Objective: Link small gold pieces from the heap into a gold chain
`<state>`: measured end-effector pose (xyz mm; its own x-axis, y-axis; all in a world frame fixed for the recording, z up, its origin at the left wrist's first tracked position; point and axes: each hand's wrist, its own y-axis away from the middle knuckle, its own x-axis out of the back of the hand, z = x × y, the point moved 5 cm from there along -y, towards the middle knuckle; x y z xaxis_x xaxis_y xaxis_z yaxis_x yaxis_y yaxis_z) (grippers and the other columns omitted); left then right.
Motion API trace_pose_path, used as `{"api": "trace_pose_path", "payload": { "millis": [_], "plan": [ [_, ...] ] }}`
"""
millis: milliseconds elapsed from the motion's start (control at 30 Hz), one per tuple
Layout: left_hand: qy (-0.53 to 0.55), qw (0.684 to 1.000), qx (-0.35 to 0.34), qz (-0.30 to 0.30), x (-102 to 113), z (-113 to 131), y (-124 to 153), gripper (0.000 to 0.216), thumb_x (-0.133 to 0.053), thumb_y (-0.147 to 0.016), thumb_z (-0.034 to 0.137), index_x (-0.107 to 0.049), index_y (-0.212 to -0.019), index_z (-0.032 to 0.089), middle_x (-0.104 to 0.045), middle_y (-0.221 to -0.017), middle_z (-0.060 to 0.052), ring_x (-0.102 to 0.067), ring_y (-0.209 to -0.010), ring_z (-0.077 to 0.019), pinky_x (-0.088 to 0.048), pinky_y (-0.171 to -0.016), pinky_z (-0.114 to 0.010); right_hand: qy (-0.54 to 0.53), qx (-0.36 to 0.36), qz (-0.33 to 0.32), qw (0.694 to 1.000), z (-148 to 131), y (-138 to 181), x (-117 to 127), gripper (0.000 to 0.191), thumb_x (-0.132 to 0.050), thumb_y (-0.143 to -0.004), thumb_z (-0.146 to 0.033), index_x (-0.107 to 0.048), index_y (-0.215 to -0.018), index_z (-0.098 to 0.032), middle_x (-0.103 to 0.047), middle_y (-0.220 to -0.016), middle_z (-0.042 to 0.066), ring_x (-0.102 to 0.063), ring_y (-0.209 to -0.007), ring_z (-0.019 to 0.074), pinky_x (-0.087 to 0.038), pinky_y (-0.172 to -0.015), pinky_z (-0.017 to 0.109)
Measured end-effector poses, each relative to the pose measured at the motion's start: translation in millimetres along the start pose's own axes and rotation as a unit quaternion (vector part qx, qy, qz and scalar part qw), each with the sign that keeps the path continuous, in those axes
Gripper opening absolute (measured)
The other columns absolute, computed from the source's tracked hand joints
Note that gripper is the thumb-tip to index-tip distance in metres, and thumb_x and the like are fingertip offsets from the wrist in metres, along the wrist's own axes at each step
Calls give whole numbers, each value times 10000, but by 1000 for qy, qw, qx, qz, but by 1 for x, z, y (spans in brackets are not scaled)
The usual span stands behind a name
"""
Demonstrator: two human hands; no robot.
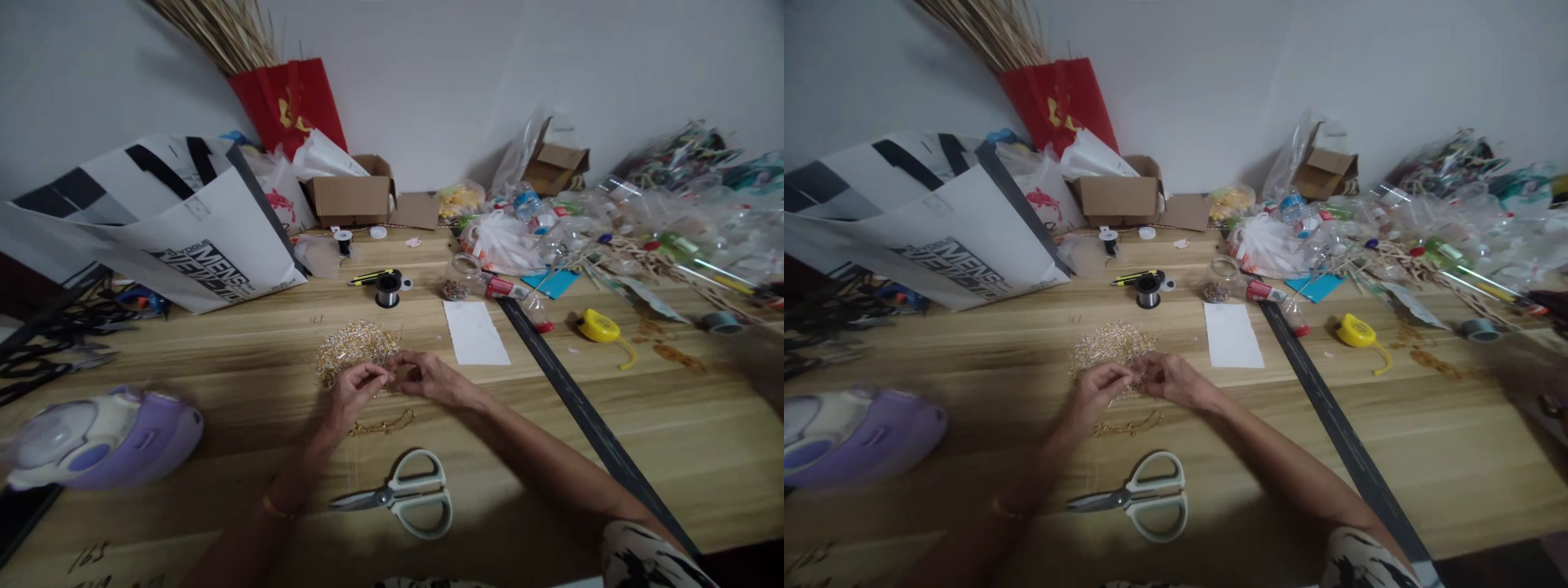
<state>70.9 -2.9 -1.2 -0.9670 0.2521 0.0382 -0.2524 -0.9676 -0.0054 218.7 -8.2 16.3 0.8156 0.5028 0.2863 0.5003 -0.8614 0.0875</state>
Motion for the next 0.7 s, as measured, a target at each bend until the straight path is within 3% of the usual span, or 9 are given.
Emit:
{"api": "trace_pose_path", "payload": {
  "millis": [200,367,533,700],
  "plan": [
    [-51,995,-86,21,2,8,4,62,-685,-685,212,-683,-678,150,-682,-727,-51,-618,-715,-156,-476,-693,-253,-163,-28,-25,986,8,-6,-15,329,-681,-730,-321,-584,-988,-142,-638,-742,13,-582,-602,105,-437,-550,207],
    [-34,996,-80,31,4,2,4,79,-670,-713,226,-685,-716,149,-688,-718,-50,-617,-683,-151,-479,-651,-243,-165,-25,-7,986,11,-8,-16,272,-686,-721,-385,-618,-775,-128,-617,-673,3,-556,-563,90,-453,-559,215],
    [-23,997,-71,31,5,0,4,72,-673,-703,219,-681,-708,148,-697,-720,-50,-630,-688,-152,-484,-654,-239,-153,-58,-19,986,16,-8,-16,315,-704,-702,-410,-632,-836,-135,-595,-627,-21,-521,-503,73,-412,-466,184],
    [-19,997,-69,18,3,6,6,75,-671,-705,218,-682,-706,144,-701,-730,-58,-637,-694,-156,-493,-663,-247,-175,-70,-39,981,21,-9,-20,364,-706,-683,-465,-614,-777,-125,-600,-600,-14,-534,-479,72,-421,-445,175]
  ]
}}
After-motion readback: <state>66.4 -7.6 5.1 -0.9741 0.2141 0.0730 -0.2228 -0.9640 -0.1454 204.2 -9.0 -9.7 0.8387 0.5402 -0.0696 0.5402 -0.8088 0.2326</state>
